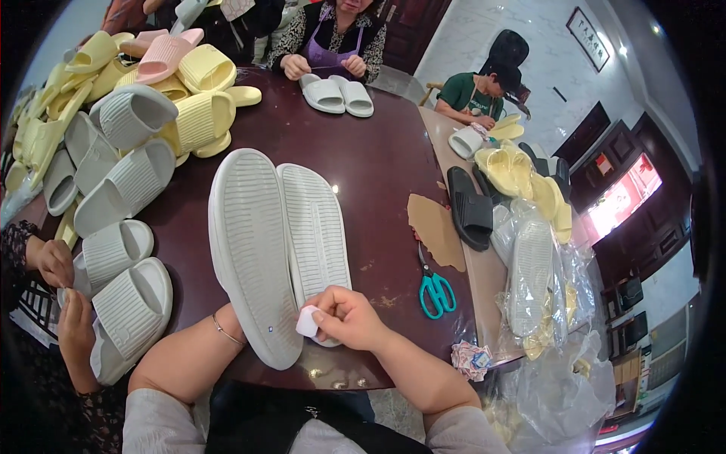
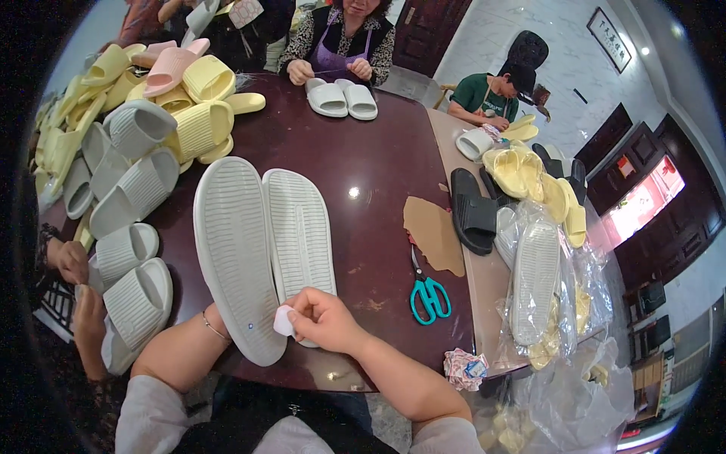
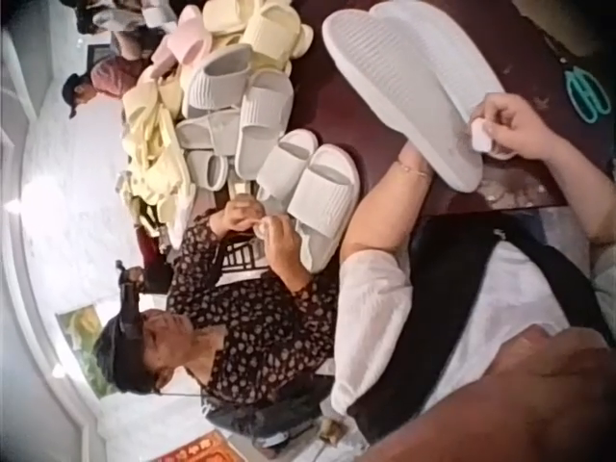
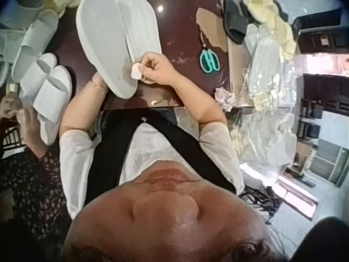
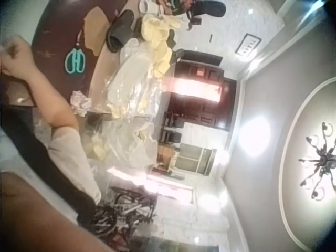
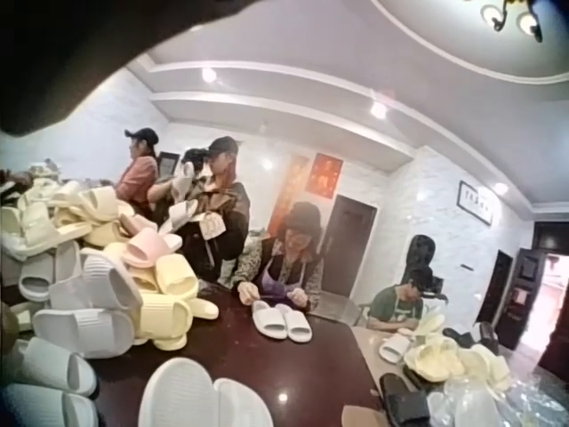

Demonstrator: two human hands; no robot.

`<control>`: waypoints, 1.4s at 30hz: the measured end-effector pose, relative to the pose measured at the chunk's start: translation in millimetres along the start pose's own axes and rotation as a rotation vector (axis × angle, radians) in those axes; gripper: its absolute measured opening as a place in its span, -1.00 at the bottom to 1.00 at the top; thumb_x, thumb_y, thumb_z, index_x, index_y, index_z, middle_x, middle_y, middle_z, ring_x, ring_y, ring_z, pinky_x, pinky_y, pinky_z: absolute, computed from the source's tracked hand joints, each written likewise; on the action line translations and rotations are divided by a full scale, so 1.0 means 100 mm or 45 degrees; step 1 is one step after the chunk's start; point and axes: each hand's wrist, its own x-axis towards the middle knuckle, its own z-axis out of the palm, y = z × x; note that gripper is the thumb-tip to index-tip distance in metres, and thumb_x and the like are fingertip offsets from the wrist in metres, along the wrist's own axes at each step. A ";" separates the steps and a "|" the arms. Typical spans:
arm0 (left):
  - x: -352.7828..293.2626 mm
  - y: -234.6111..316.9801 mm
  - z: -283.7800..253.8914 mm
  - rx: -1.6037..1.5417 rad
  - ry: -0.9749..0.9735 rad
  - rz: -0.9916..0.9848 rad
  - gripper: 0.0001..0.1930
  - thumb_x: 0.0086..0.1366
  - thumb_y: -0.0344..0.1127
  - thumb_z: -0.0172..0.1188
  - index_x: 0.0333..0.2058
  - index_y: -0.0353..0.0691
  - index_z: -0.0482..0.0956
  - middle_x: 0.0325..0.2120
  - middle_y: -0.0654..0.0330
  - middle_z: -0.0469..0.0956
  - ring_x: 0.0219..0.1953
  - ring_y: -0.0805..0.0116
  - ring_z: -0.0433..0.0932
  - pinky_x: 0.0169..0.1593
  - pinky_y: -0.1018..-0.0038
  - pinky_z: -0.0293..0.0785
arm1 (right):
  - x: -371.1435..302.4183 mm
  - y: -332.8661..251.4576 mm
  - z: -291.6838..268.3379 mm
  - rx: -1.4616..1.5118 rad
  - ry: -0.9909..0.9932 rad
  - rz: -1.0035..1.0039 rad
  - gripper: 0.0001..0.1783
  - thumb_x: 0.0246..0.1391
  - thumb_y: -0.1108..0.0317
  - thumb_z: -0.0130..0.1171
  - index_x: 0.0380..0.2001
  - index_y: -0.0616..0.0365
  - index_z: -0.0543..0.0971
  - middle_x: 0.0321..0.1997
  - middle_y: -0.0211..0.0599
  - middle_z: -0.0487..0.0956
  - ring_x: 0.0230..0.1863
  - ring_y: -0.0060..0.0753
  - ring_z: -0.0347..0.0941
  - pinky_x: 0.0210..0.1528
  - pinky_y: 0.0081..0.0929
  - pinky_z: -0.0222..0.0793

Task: Inspecting slippers and using scissors to trim loose threads and apply labels.

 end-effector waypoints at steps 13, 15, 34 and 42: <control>0.13 -0.20 0.26 -0.035 0.093 -0.015 -0.44 0.34 0.04 -0.10 0.21 -0.14 0.22 0.15 0.17 0.32 0.14 0.20 0.34 0.18 0.28 0.31 | -0.81 -0.35 -0.23 0.021 0.503 0.005 -0.91 0.16 0.44 0.08 -0.27 0.20 0.45 -0.37 -0.35 0.55 -0.44 -0.69 0.42 -0.43 -0.69 0.35; 0.10 -0.23 -0.06 0.088 0.021 0.019 -0.42 0.33 0.06 -0.09 0.22 -0.12 0.19 0.18 0.17 0.28 0.19 0.17 0.28 0.23 0.26 0.24 | -1.07 -0.23 -0.38 -0.266 0.691 0.014 -0.88 0.13 0.40 0.13 -0.28 0.19 0.47 -0.42 -0.43 0.53 -0.46 -0.73 0.42 -0.43 -0.72 0.34; 0.27 -0.38 -0.02 -0.012 0.219 0.124 -0.40 0.29 0.12 -0.03 0.18 -0.13 0.28 0.10 0.18 0.38 0.10 0.21 0.41 0.10 0.31 0.42 | -2.32 -0.39 -1.02 -2.222 1.384 0.214 -0.89 -0.18 0.50 0.18 -0.50 0.18 0.47 -0.42 -0.19 0.48 -0.32 -0.10 0.41 -0.30 -0.27 0.33; 0.21 -0.05 0.26 -0.301 0.088 0.055 -0.43 0.31 0.10 -0.05 0.17 -0.12 0.29 0.08 0.21 0.40 0.07 0.28 0.43 0.10 0.36 0.42 | -2.32 -0.73 -0.51 -2.361 1.210 0.368 -0.84 -0.12 0.35 0.20 -0.46 0.21 0.54 -0.40 -0.15 0.50 -0.33 -0.07 0.43 -0.31 -0.23 0.37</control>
